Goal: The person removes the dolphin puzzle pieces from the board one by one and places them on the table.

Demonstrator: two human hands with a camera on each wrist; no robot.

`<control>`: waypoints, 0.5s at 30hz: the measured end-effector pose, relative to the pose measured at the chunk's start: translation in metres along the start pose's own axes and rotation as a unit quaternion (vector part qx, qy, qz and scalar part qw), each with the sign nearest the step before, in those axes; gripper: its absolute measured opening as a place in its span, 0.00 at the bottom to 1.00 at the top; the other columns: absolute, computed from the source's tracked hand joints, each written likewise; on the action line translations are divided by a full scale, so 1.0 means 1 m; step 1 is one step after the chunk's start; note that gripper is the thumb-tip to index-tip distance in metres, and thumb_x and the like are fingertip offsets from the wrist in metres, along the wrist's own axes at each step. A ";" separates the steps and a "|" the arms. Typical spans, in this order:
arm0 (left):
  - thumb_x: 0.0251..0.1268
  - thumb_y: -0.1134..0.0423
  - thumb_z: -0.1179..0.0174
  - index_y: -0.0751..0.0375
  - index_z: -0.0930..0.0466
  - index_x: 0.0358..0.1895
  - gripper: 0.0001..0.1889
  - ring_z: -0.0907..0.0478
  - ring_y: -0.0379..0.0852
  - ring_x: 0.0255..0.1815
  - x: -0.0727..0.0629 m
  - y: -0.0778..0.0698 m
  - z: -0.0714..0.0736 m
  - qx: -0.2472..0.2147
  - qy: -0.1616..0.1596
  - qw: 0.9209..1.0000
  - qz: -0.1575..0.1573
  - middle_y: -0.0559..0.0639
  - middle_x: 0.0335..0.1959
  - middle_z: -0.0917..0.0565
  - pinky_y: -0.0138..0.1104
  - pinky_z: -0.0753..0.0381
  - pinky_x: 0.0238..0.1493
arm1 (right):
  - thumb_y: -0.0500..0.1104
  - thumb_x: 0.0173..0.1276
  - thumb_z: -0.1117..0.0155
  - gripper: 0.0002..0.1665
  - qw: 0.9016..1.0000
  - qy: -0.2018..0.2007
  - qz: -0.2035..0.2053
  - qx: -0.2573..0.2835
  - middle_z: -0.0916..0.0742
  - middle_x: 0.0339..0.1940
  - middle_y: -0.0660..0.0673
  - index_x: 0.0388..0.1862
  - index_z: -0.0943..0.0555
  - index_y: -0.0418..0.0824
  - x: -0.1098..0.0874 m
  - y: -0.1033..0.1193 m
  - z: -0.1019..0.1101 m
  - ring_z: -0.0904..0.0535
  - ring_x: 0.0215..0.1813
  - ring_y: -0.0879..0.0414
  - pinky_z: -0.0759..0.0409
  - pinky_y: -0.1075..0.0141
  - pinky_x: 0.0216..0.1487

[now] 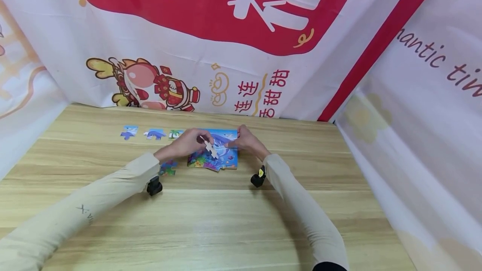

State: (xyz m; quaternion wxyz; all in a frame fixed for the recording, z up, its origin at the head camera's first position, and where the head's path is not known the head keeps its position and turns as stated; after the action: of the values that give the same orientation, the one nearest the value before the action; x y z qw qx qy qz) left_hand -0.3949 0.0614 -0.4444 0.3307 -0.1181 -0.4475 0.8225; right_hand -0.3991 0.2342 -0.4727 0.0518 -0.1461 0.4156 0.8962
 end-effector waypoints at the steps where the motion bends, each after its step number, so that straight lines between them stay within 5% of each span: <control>1: 0.64 0.79 0.39 0.65 0.14 0.40 0.09 0.16 0.49 0.42 0.000 0.000 0.000 0.001 0.000 1.000 0.003 0.56 0.41 0.12 0.38 0.16 0.46 | 0.41 0.68 0.24 0.32 1.000 0.001 0.003 0.002 0.24 0.46 0.42 0.57 0.35 0.33 0.000 0.001 0.000 0.27 0.43 0.52 0.23 0.67 0.41; 9: 0.68 0.71 0.30 0.64 0.12 0.41 0.03 0.13 0.49 0.44 0.000 -0.008 -0.003 0.009 0.032 0.999 -0.012 0.55 0.43 0.11 0.40 0.13 0.51 | 0.40 0.67 0.24 0.31 1.000 0.003 0.015 0.004 0.25 0.40 0.44 0.55 0.35 0.32 -0.001 0.003 0.001 0.28 0.38 0.55 0.26 0.68 0.37; 15: 0.71 0.62 0.31 0.60 0.12 0.45 0.07 0.15 0.48 0.45 -0.005 -0.008 0.003 0.010 0.028 1.000 0.010 0.52 0.46 0.12 0.39 0.15 0.48 | 0.40 0.69 0.25 0.32 1.000 0.008 0.006 0.013 0.23 0.47 0.41 0.59 0.35 0.32 0.000 0.003 0.001 0.25 0.43 0.53 0.21 0.68 0.41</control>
State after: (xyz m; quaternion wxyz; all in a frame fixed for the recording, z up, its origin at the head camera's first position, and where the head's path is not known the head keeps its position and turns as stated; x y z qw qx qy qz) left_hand -0.3899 0.0591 -0.4368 0.3364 -0.1426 -0.4288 0.8262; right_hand -0.3998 0.2333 -0.4702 0.0454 -0.1500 0.4285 0.8899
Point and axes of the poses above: each hand's wrist, its own x-axis towards the middle knuckle, its own z-axis out of the back of the hand, y = z × x, the point moved 10 cm from there along x, towards the middle knuckle
